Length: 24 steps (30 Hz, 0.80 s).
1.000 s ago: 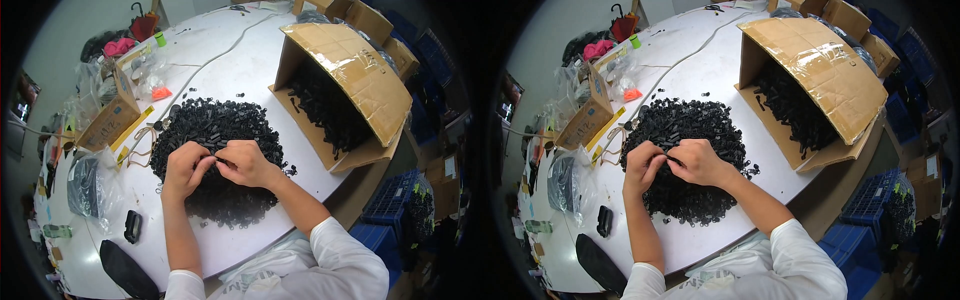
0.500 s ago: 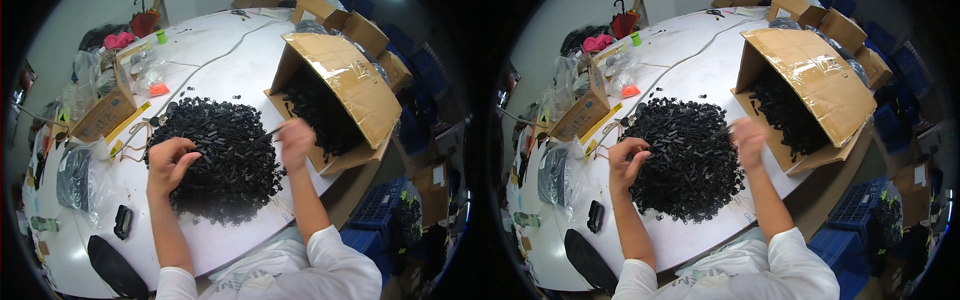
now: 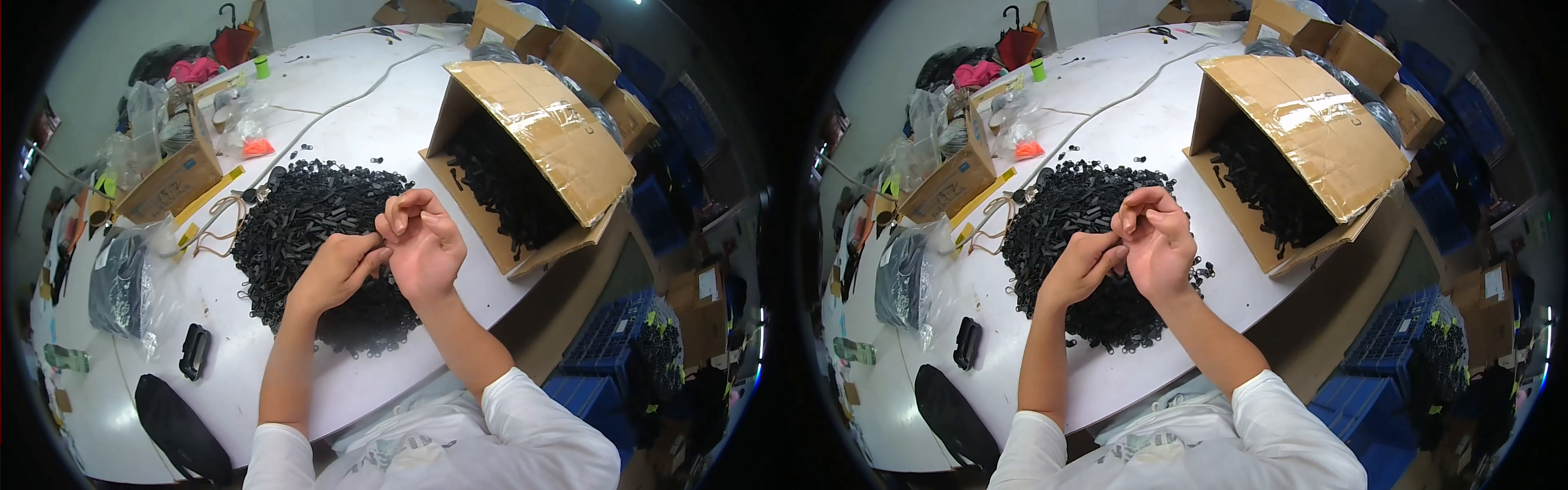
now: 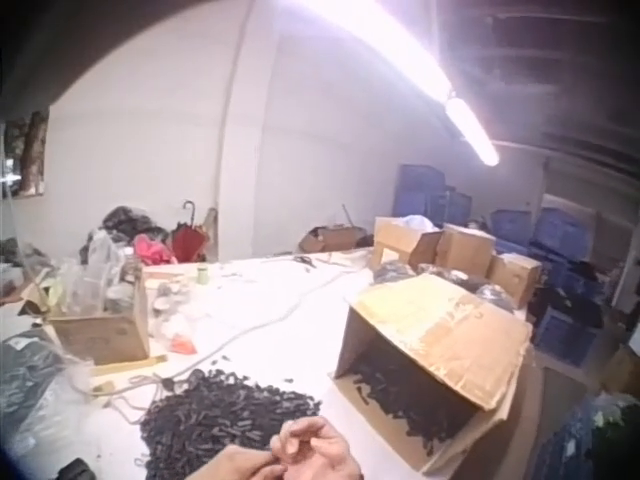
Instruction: Assembling small black plastic components by hand on a white worktable.
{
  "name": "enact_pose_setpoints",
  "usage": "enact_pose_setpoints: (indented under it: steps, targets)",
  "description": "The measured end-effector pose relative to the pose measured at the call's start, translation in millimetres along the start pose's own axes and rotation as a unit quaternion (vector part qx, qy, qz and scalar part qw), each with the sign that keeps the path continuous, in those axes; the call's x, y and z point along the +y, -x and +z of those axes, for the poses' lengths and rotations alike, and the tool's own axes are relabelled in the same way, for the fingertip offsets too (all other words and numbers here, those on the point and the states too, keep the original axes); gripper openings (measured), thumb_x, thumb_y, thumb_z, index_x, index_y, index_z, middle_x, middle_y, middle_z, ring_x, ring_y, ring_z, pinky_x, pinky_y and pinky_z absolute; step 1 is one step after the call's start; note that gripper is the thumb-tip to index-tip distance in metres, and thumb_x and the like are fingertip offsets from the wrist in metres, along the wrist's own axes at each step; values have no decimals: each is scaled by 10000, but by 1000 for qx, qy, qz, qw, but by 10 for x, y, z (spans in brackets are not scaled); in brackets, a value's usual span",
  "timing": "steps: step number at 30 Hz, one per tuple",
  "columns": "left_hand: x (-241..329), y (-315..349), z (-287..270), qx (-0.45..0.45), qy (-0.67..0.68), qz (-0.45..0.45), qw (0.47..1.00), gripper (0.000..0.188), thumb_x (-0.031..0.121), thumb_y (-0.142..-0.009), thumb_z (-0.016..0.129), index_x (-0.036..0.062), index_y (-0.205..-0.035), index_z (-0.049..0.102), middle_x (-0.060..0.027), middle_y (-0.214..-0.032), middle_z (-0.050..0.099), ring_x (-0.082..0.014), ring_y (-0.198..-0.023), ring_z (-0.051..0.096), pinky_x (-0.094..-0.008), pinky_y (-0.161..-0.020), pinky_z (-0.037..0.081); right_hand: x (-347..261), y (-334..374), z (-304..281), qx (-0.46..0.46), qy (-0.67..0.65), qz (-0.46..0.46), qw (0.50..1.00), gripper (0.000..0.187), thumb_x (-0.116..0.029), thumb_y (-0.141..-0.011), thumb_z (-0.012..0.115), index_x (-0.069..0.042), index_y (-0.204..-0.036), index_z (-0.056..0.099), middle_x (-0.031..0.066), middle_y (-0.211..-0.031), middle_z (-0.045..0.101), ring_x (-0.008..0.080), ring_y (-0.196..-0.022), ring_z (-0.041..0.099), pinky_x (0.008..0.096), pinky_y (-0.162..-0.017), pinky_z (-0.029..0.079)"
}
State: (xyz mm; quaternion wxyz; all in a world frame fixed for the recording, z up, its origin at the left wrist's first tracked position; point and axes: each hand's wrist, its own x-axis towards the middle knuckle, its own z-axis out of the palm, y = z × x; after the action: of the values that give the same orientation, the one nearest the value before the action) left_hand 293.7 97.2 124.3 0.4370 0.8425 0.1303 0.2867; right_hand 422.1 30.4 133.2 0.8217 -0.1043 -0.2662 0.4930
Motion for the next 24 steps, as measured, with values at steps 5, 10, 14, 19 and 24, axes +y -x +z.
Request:
enact_pose_setpoints:
  steps: [5, 10, 14, 19, 24]
  targets:
    - [127, 77, -309, 4, 51, -42, 998, 315, 159, -941, 498, 0, -671, 521, -73, -517, 515, -158, -468, 545, -286, -468, 419, -77, -91, 61, -104, 339, -53, 933, 411, -97, -746, 569, 3, -1145, 573, 193, -1204, 567, 285, -1081, 545, 360, -950, 405]
    - [141, 188, -441, -34, -57, -74, 995, 282, 181, -906, 467, -6, -718, 563, -164, -665, 584, -359, -640, 569, -425, -607, 451, -24, -100, 169, -346, 687, -109, 630, 474, 51, -687, 597, -4, -1157, 565, 154, -1073, 586, 312, -944, 576, 383, -834, 464]
    - [252, 326, -513, -48, -199, -146, 968, 292, 249, -893, 513, 2, -748, 573, -196, -731, 599, -380, -726, 587, -453, -626, 455, 213, -160, 125, -348, 688, -85, 632, 358, 66, -703, 533, 9, -1052, 585, 159, -869, 605, 331, -781, 596, 387, -704, 493]
    - [191, 1069, -244, -28, -379, -296, 876, 251, 274, -801, 667, 57, -840, 548, -131, -716, 601, -330, -711, 604, -428, -607, 466, 107, -278, -109, -219, 667, -26, 712, 187, -31, -770, 496, 26, -935, 561, 172, -795, 595, 309, -668, 591, 361, -645, 478]
    - [215, 1603, 183, -19, -391, -326, 860, 242, 221, -768, 682, 38, -850, 546, -103, -724, 616, -303, -730, 638, -415, -600, 520, 294, -208, -356, -176, 588, -50, 788, 161, -121, -918, 470, 12, -837, 509, 76, -696, 503, 168, -606, 466, 285, -571, 395]
